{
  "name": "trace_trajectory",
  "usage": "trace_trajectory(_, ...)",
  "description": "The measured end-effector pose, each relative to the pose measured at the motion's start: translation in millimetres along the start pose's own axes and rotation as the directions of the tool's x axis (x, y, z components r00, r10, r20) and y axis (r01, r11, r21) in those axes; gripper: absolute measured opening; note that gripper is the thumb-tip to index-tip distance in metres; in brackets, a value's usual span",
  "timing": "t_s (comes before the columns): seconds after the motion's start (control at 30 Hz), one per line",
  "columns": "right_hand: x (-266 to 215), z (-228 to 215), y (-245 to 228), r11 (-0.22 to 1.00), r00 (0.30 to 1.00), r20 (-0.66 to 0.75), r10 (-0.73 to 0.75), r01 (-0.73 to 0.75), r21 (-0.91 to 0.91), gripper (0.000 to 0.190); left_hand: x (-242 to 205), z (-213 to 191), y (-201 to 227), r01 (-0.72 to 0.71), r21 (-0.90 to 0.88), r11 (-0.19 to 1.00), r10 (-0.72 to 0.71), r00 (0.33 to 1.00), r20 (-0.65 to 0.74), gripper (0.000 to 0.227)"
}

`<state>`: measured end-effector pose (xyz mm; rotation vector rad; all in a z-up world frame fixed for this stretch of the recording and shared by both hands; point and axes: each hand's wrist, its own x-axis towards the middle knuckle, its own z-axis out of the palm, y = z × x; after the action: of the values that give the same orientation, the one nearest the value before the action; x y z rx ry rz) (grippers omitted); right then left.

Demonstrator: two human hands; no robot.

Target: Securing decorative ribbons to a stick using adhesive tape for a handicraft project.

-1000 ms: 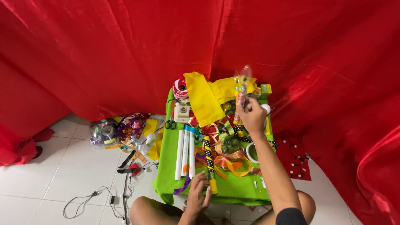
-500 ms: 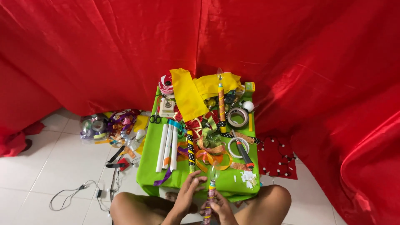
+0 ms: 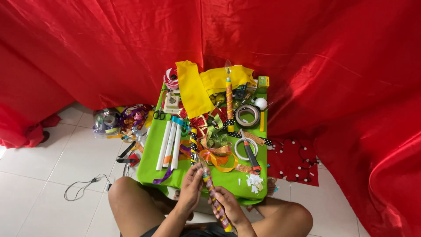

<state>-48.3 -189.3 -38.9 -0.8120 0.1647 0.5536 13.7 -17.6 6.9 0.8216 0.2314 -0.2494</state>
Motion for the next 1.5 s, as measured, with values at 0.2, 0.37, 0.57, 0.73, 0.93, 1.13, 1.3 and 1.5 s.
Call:
trace_trajectory(0.2,7,10,-32,1.000,1.000,0.024,-0.012,0.012,-0.010,0.027,13,21,9,-0.097,-0.004,0.995,0.097,0.995,-0.005,0.032)
trace_trajectory(0.37,1,14,-41,0.999,0.999,0.036,-0.011,0.013,-0.042,0.025,23,33,35,-0.174,-0.043,0.984,0.171,0.983,-0.068,0.037)
trace_trajectory(0.57,-7,-14,-22,0.996,0.999,0.003,-0.052,0.052,0.067,0.023,48,-8,77,-0.310,0.137,0.941,0.325,0.940,-0.103,0.038)
trace_trajectory(0.73,8,-9,-16,0.983,0.983,-0.087,-0.162,0.169,0.073,0.026,38,-26,72,-0.101,0.600,0.793,0.180,0.981,-0.073,0.032)
trace_trajectory(0.93,34,11,-13,0.975,0.925,-0.312,-0.219,0.196,-0.104,0.028,29,-35,68,-0.119,0.963,0.243,0.344,0.938,0.029,0.044)
trace_trajectory(1.13,57,18,-4,0.976,0.889,-0.402,-0.219,0.199,-0.092,0.029,24,-45,65,-0.186,0.980,0.065,0.398,0.906,0.146,0.044)
trace_trajectory(1.3,58,45,-9,0.972,0.912,-0.337,-0.234,0.218,-0.084,0.034,-1,-44,71,-0.402,0.910,-0.104,0.447,0.798,0.404,0.040)
trace_trajectory(1.5,48,74,-16,0.915,0.861,-0.431,-0.271,0.091,-0.394,0.038,-44,-45,76,-0.554,0.832,-0.008,0.381,0.768,0.515,0.035)
